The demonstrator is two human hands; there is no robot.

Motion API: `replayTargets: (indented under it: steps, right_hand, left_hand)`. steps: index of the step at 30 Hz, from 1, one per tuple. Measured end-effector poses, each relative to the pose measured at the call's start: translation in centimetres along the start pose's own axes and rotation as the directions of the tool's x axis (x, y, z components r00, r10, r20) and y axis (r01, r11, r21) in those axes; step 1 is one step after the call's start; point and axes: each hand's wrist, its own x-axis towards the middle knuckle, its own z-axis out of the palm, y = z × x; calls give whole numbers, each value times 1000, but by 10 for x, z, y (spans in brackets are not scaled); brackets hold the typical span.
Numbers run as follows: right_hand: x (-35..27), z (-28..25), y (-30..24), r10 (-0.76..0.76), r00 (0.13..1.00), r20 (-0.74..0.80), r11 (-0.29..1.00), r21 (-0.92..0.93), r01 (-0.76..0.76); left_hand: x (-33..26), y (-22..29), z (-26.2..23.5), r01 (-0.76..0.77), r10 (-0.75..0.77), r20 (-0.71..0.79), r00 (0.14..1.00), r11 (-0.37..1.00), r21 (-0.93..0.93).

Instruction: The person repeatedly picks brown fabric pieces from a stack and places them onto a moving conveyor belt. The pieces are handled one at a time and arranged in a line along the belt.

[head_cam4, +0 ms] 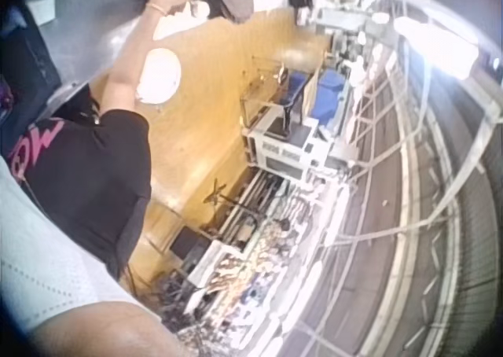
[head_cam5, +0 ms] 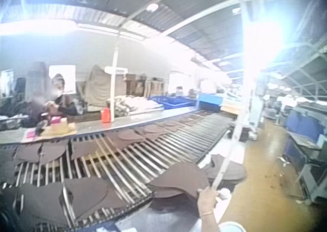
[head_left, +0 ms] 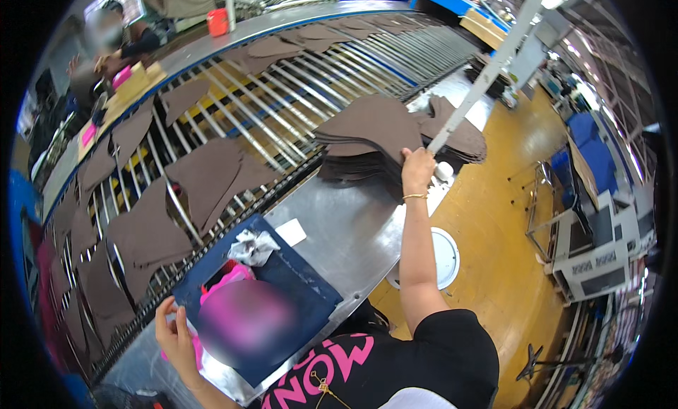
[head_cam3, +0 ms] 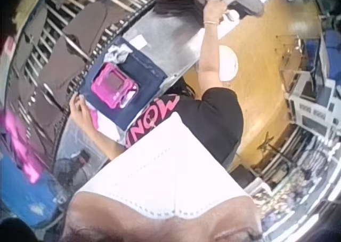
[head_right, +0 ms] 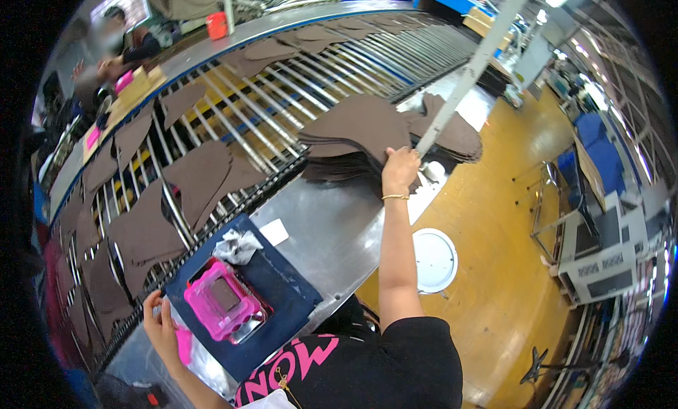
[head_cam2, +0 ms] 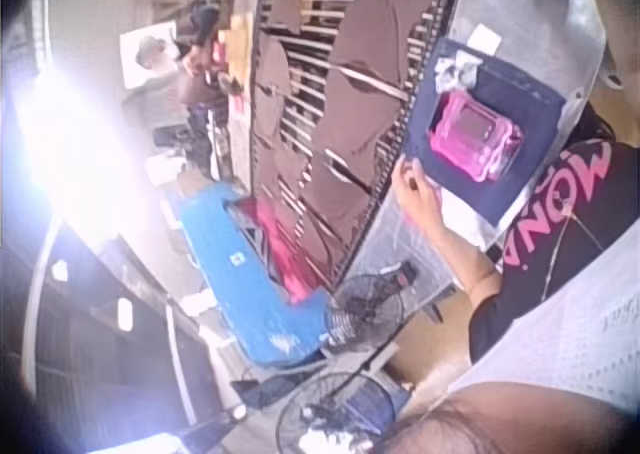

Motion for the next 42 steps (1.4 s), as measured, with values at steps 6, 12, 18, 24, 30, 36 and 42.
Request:
replayTargets:
  steps: [6,12,18,24,30,36,42]
  right_hand:
    - [3,-14,4,10,994,-106,998,-60,-17]
    - [10,-25,3,-27,1000,13,994,102,26]
    - [-7,-91,-54,-309,950,-44,817,500,288]
    - [-70,-165,-116,-556,830,36,154,986,60]
    - [-158,-169,-166,-866,500,32,-129,950,-285]
    - [-206,-147,-167,-979,198,56,36,994,-104]
    - [-224,-142,-162,-980,111,-166,-135,960,244]
  left_hand:
    - [-11,12,22,22,-21,37,999,999,-27]
    - [-5,21,16,1,1,45,999,999,-33]
    - [0,26,1,-62,61,21,998,998,26]
    - [18,72,27,-244,240,-62,969,968,-62]
    - [16,68,-19,271,-160,235,959,759,-592]
    - [-19,53,-89,-55,-6,-214,977,959,-279]
    - [-44,58,-110,-41,32,-277,960,999,-25]
